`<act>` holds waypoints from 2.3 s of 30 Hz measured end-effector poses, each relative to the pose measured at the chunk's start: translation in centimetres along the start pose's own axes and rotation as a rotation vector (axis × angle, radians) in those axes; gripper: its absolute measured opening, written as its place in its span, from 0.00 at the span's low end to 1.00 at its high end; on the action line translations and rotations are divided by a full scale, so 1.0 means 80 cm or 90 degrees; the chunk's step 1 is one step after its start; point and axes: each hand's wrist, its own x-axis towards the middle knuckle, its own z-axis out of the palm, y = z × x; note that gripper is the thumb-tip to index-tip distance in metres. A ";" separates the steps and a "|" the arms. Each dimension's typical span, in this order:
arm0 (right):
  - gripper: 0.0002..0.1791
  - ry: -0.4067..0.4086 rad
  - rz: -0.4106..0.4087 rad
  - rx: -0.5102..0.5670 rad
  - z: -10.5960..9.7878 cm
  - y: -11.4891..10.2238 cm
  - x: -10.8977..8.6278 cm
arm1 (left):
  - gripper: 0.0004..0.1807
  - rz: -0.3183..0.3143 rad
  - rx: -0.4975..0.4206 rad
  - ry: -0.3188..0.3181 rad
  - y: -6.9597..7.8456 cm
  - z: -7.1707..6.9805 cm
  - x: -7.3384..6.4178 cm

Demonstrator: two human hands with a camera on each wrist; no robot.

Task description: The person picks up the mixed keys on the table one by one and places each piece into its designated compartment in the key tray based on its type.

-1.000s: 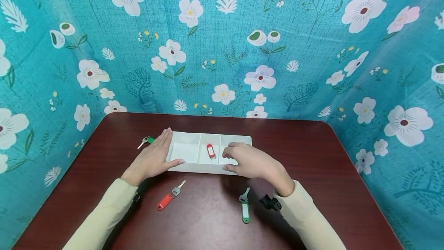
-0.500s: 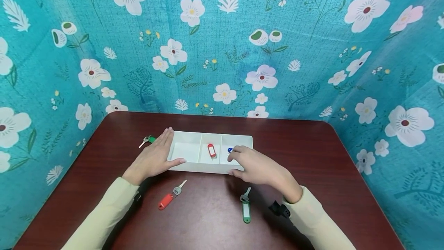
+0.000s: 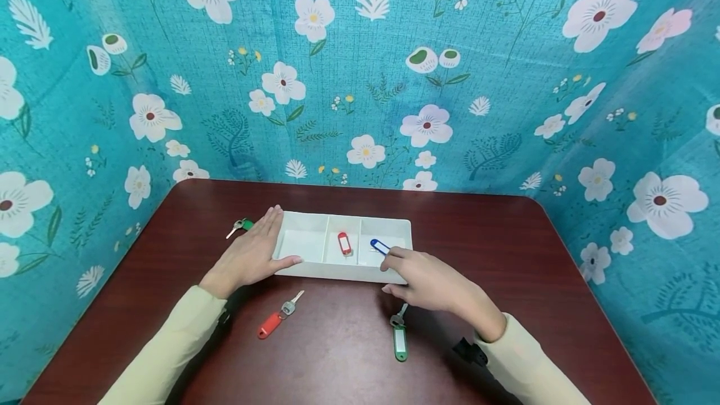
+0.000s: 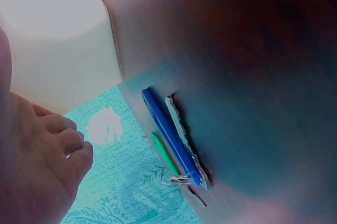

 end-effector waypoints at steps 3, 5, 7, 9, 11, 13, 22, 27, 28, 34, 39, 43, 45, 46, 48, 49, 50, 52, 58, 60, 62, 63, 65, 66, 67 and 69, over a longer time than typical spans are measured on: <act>0.15 0.027 -0.010 -0.017 0.003 0.002 -0.004 | 0.66 0.000 -0.001 0.001 0.000 -0.001 0.000; 0.15 0.044 -0.013 -0.026 0.004 0.003 -0.007 | 0.66 -0.001 -0.002 0.001 0.000 0.000 0.000; 0.15 0.056 -0.014 -0.031 0.005 0.003 -0.010 | 0.66 0.000 -0.003 0.002 -0.001 0.000 0.000; 0.14 0.060 -0.015 -0.030 0.006 0.003 -0.013 | 0.66 0.001 -0.004 0.001 -0.001 0.001 0.000; 0.13 0.065 -0.017 -0.031 0.007 0.003 -0.017 | 0.66 0.002 -0.005 0.000 -0.001 0.002 0.000; 0.12 0.071 -0.020 -0.035 0.008 0.003 -0.021 | 0.67 0.004 -0.004 0.000 -0.002 0.002 0.000; 0.08 0.080 -0.037 -0.030 0.017 0.005 -0.030 | 0.67 0.009 -0.006 0.002 -0.003 0.000 -0.001; 0.07 0.059 -0.045 -0.008 0.023 0.009 -0.034 | 0.68 0.009 -0.011 0.005 -0.003 0.001 -0.001; 0.06 0.053 -0.048 -0.002 0.024 0.010 -0.034 | 0.68 0.009 -0.012 0.006 -0.003 0.001 -0.001; 0.04 0.023 -0.051 0.028 0.032 0.016 -0.039 | 0.68 0.004 -0.019 0.004 -0.002 0.001 -0.002; 0.09 0.007 -0.034 0.027 0.041 0.020 -0.047 | 0.67 0.008 -0.025 0.007 -0.002 0.003 -0.001; 0.12 0.001 -0.032 0.024 0.047 0.021 -0.054 | 0.67 0.010 -0.021 0.008 -0.003 0.005 -0.001; 0.13 0.003 -0.034 0.019 0.051 0.022 -0.056 | 0.67 0.008 -0.022 0.009 -0.003 0.004 -0.001; 0.13 0.004 -0.035 0.018 0.052 0.022 -0.057 | 0.67 0.008 -0.022 0.009 -0.003 0.004 -0.001; 0.14 0.007 -0.039 0.014 0.057 0.022 -0.058 | 0.68 0.007 -0.023 0.010 -0.004 0.004 -0.001; 0.14 0.007 -0.040 0.011 0.059 0.023 -0.059 | 0.68 0.007 -0.024 0.009 -0.004 0.004 -0.001; 0.15 0.008 -0.043 0.008 0.061 0.023 -0.060 | 0.68 0.006 -0.025 0.009 -0.004 0.004 -0.001; 0.17 0.006 -0.047 0.000 0.065 0.023 -0.062 | 0.69 0.006 -0.027 0.008 -0.004 0.003 -0.001; 0.26 -0.008 -0.048 -0.020 0.072 0.025 -0.065 | 0.69 0.002 -0.027 0.005 -0.003 0.003 0.000; 0.27 -0.014 -0.046 -0.025 0.074 0.025 -0.065 | 0.69 0.001 -0.026 0.004 -0.003 0.003 0.000; 0.27 -0.019 -0.048 -0.029 0.076 0.026 -0.065 | 0.69 0.001 -0.025 0.004 -0.003 0.003 0.000; 0.28 -0.022 -0.048 -0.030 0.077 0.026 -0.065 | 0.69 0.000 -0.025 0.004 -0.004 0.003 0.000; 0.29 -0.030 -0.046 -0.028 0.078 0.026 -0.066 | 0.68 0.000 -0.026 0.003 -0.004 0.003 -0.001; 0.30 -0.035 -0.045 -0.027 0.078 0.026 -0.067 | 0.68 0.000 -0.025 0.002 -0.004 0.003 -0.001; 0.30 -0.038 -0.045 -0.027 0.078 0.026 -0.067 | 0.68 0.000 -0.025 0.002 -0.003 0.002 -0.001; 0.32 -0.044 -0.046 -0.025 0.078 0.027 -0.069 | 0.67 0.000 -0.025 0.001 -0.003 0.002 -0.002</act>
